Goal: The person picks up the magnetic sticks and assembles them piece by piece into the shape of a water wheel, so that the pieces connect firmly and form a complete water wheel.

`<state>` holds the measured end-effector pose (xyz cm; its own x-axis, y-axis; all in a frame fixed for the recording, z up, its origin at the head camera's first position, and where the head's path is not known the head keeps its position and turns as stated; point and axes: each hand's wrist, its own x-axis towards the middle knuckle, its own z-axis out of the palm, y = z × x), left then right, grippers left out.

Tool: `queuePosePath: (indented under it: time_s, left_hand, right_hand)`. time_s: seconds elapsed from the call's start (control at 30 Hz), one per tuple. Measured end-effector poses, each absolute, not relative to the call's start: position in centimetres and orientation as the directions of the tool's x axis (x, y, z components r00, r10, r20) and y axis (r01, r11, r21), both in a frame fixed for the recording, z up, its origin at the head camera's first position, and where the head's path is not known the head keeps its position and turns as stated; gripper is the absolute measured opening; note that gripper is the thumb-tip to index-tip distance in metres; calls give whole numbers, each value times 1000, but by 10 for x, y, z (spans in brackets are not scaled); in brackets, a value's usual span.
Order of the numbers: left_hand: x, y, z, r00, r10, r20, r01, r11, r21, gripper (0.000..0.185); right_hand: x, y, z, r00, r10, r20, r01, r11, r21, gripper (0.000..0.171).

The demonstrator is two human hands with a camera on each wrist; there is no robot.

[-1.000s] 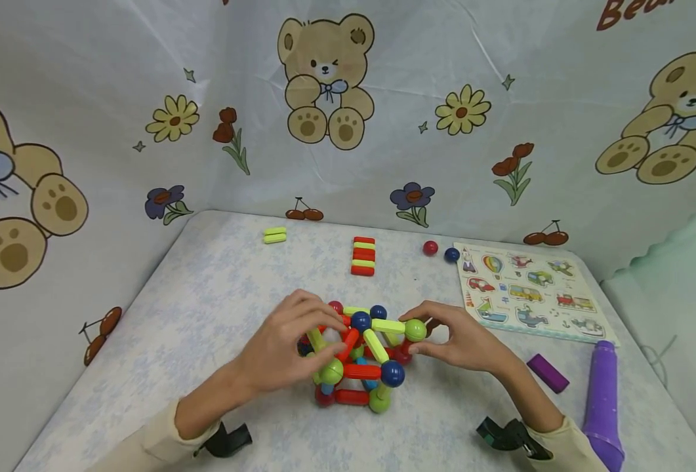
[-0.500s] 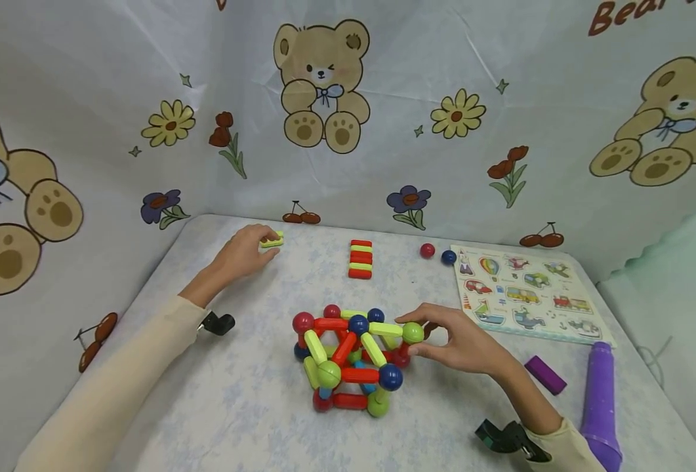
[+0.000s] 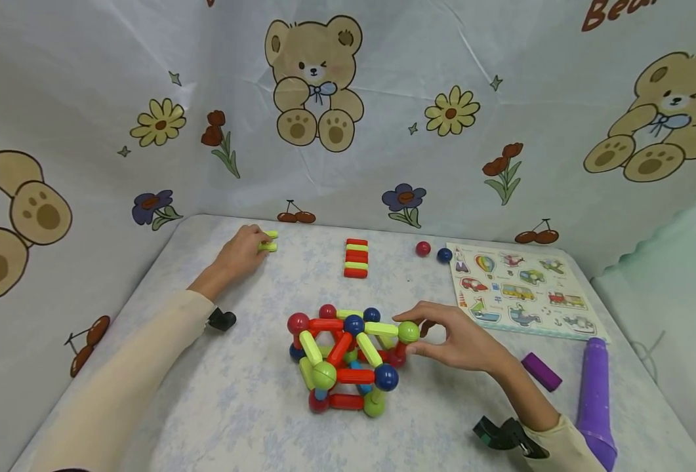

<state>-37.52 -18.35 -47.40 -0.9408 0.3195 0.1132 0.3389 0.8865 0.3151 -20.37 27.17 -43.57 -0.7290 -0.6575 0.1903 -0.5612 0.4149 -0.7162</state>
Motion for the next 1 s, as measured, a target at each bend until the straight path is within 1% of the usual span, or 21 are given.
queuePosePath:
  time_s: [0.23, 0.33, 0.4, 0.5, 0.6, 0.7, 0.8, 1.0]
  left_hand:
    - [-366, -183, -476, -944, 315, 98, 330, 897, 295, 23]
    - [-360, -179, -473, -926, 361, 111, 378, 875, 304, 21]
    - [-353, -173, -466, -894, 424, 147, 448, 833, 325, 21]
    - [-339, -158, -450, -798, 555, 236, 602, 717, 351, 23]
    - [-326, -135, -433, -664, 671, 331, 747, 576, 332, 28]
    - [-312, -113, -417, -536, 744, 398, 842, 440, 312, 30]
    - [-299, -93, -404, -436, 788, 435, 893, 317, 321, 30]
    - [-279, -60, -385, -290, 842, 455, 901, 80, 427, 28]
  right_hand:
    - [-203, 274, -434, -719, -663, 207, -578, 406, -708, 46]
    - [-203, 275, -434, -714, -668, 209, -583, 403, -705, 47]
    - [-203, 276, -434, -714, -670, 205, -581, 402, -708, 47]
    - [-204, 276, -433, -716, -670, 195, -574, 408, -710, 47]
    - [-204, 278, -433, -722, -666, 188, -567, 413, -713, 47]
    - [-204, 279, -434, -724, -664, 184, -564, 417, -713, 47]
    - [-204, 280, -435, -726, -664, 179, -560, 418, -716, 46]
    - [-206, 281, -435, -718, -671, 185, -565, 406, -719, 45]
